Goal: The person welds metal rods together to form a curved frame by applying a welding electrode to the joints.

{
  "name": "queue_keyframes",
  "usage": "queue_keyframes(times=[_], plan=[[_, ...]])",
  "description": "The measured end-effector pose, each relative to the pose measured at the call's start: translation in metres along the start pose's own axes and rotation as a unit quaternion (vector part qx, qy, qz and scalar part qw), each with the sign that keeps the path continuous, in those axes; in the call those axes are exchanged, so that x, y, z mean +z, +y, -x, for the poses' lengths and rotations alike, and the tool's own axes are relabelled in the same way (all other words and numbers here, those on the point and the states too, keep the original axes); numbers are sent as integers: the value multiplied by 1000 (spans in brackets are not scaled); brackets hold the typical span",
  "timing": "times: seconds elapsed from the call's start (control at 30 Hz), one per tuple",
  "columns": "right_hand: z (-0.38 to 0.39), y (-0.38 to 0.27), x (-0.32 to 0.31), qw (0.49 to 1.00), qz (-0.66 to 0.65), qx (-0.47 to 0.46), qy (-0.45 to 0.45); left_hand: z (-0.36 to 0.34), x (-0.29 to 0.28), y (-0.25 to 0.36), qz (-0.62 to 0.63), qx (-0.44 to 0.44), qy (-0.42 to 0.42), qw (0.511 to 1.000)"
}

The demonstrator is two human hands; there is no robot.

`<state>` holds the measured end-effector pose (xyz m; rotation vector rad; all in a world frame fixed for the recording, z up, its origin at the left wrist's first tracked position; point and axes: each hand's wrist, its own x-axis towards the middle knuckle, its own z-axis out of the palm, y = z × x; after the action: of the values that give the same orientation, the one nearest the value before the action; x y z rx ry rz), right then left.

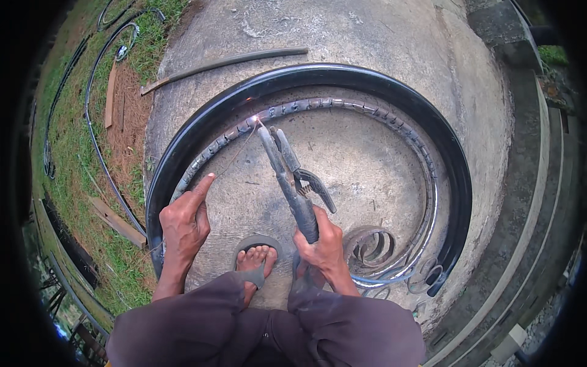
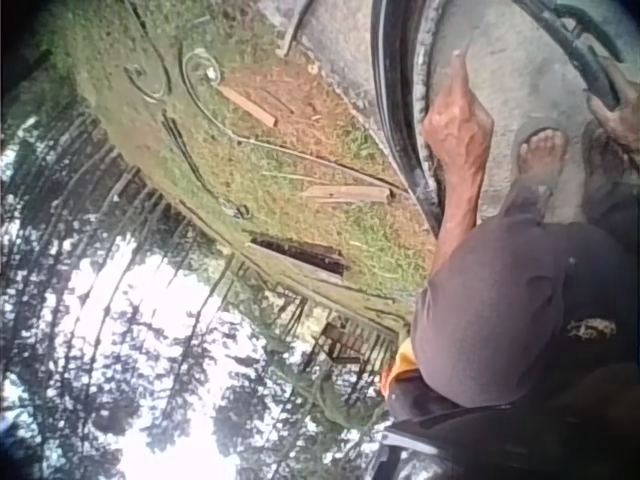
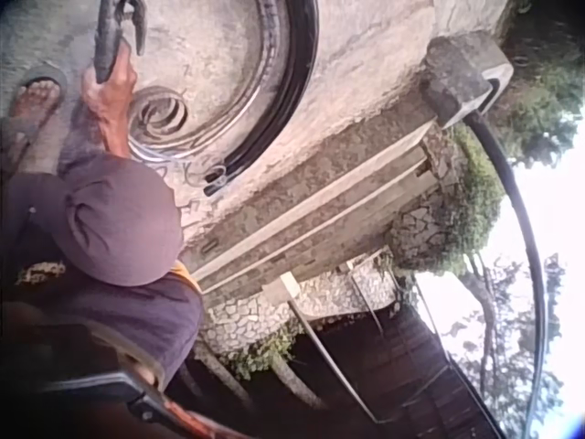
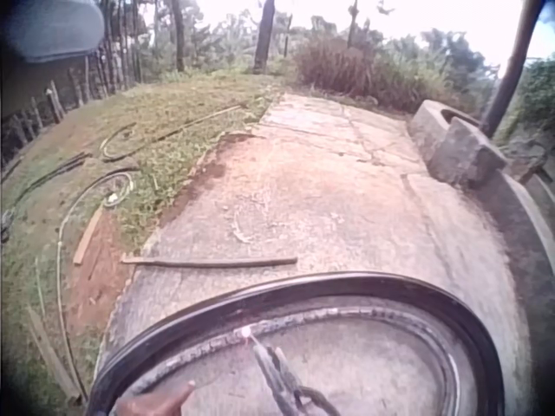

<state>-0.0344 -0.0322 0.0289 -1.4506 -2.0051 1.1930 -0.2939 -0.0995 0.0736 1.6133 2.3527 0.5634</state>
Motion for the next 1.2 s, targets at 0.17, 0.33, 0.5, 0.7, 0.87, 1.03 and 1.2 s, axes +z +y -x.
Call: queue_keyframes(times=[0.17, 0.33, 0.5, 0.7, 0.87, 1.03, 1.2], plan=[[-2, -1, 0, 1000, 8, -4, 0, -2, -3, 1, 12, 10, -14, 1000], [-4, -4, -1, 1000, 8, -22, 6, 0, -3, -2, 16, 9, -8, 1000], [0, -4, -4, 1000, 6, -7, 5, 3, -13, 4, 11, 7, -14, 1000], [-3, -7, 0, 1000, -1, -27, -6, 12, -11, -6, -51, 17, -16, 998], [-1, -2, 2, 1000, -7, 3, -15, 12, -5, -5, -61, 20, -19, 998], [-1, -3, 2, 1000, -9, 3, -11, 11, -7, -3, -66, 15, -23, 997], [-2, -2, 3, 1000, 2, 1, -16, 16, 2, -11, -75, 18, -13, 997]])
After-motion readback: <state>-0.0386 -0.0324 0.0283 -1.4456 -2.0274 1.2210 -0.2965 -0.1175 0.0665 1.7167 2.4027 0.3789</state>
